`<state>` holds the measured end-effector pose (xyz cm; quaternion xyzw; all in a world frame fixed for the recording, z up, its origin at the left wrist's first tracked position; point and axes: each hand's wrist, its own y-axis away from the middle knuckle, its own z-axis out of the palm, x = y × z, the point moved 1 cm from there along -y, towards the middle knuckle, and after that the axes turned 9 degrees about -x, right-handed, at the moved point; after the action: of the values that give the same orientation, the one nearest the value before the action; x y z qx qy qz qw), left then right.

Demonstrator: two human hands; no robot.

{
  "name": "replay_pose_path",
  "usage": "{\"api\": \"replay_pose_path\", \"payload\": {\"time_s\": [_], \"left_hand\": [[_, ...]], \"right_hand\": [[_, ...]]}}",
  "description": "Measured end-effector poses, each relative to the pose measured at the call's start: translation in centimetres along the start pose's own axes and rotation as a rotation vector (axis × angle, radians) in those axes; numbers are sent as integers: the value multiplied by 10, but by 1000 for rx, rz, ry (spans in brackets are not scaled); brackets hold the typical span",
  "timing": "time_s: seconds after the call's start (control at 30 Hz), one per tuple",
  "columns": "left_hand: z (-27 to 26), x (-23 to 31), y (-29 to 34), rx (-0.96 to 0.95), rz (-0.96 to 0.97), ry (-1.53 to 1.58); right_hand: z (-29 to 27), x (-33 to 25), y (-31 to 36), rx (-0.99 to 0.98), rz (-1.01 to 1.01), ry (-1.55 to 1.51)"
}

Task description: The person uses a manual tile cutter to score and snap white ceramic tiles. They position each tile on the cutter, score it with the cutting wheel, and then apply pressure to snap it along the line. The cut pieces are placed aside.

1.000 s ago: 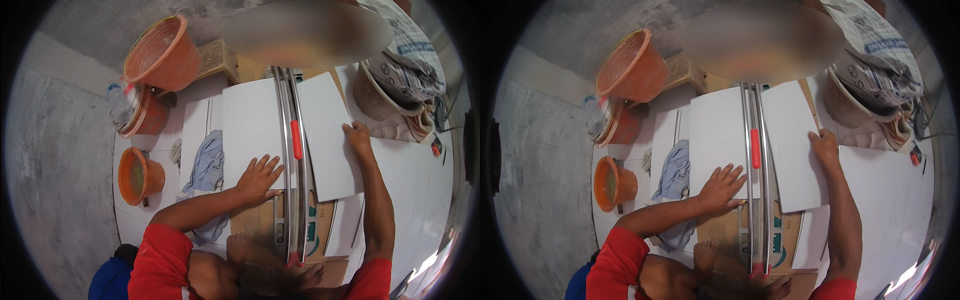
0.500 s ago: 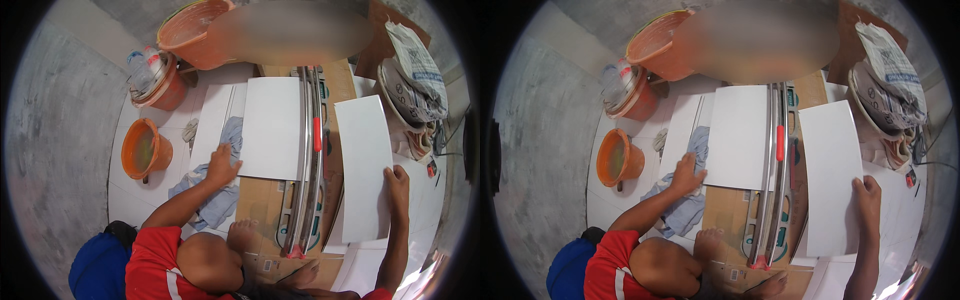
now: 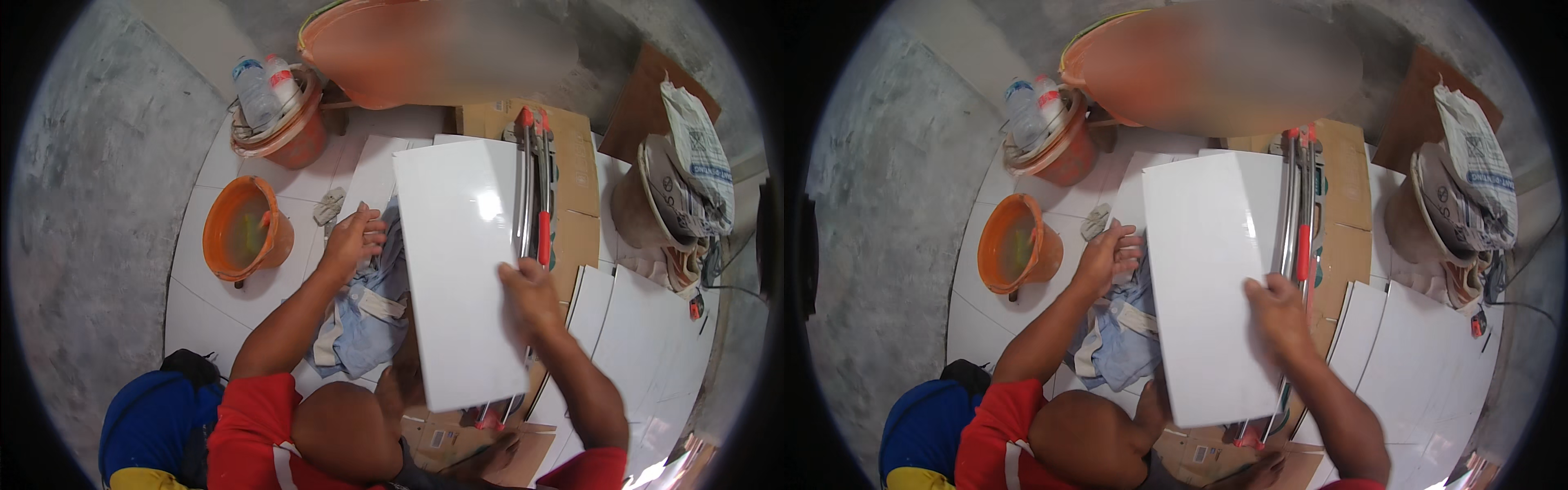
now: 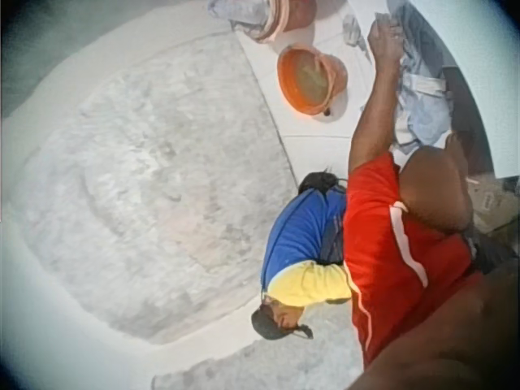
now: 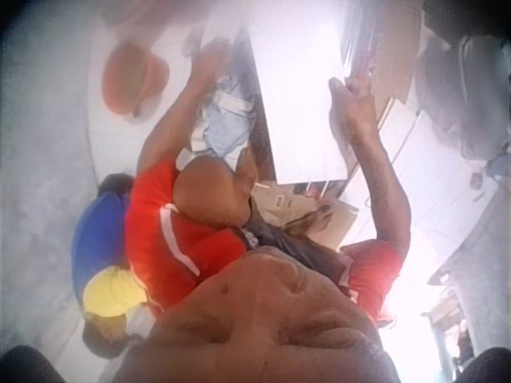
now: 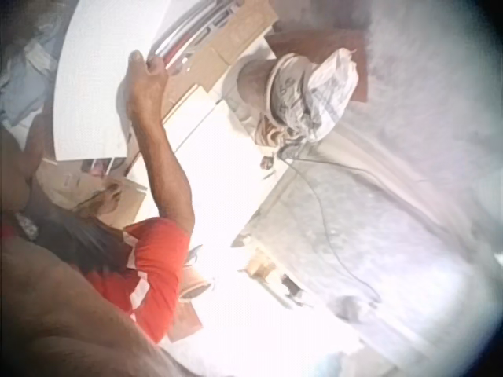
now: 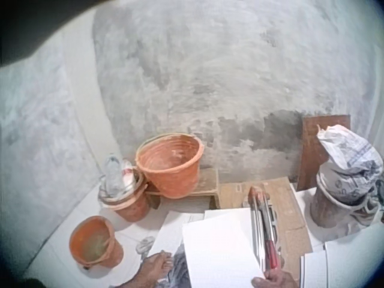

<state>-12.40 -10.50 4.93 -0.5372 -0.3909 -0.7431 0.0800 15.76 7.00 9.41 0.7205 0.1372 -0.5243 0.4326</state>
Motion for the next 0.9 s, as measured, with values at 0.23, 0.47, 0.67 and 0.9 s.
{"api": "replay_pose_path", "payload": {"time_s": [0.23,0.47,0.67,0.9], "left_hand": [[2,5,28,45,-91,89],[-85,8,-30,388,-23,-434],[-100,20,-102,258,21,-808],[-175,-7,-138,109,49,-367]], "right_hand": [[149,20,-81,37,-51,-516],[191,53,-81,-141,-284,23],[182,87,-23,-358,-547,813],[202,126,-21,-175,-673,923]]}}
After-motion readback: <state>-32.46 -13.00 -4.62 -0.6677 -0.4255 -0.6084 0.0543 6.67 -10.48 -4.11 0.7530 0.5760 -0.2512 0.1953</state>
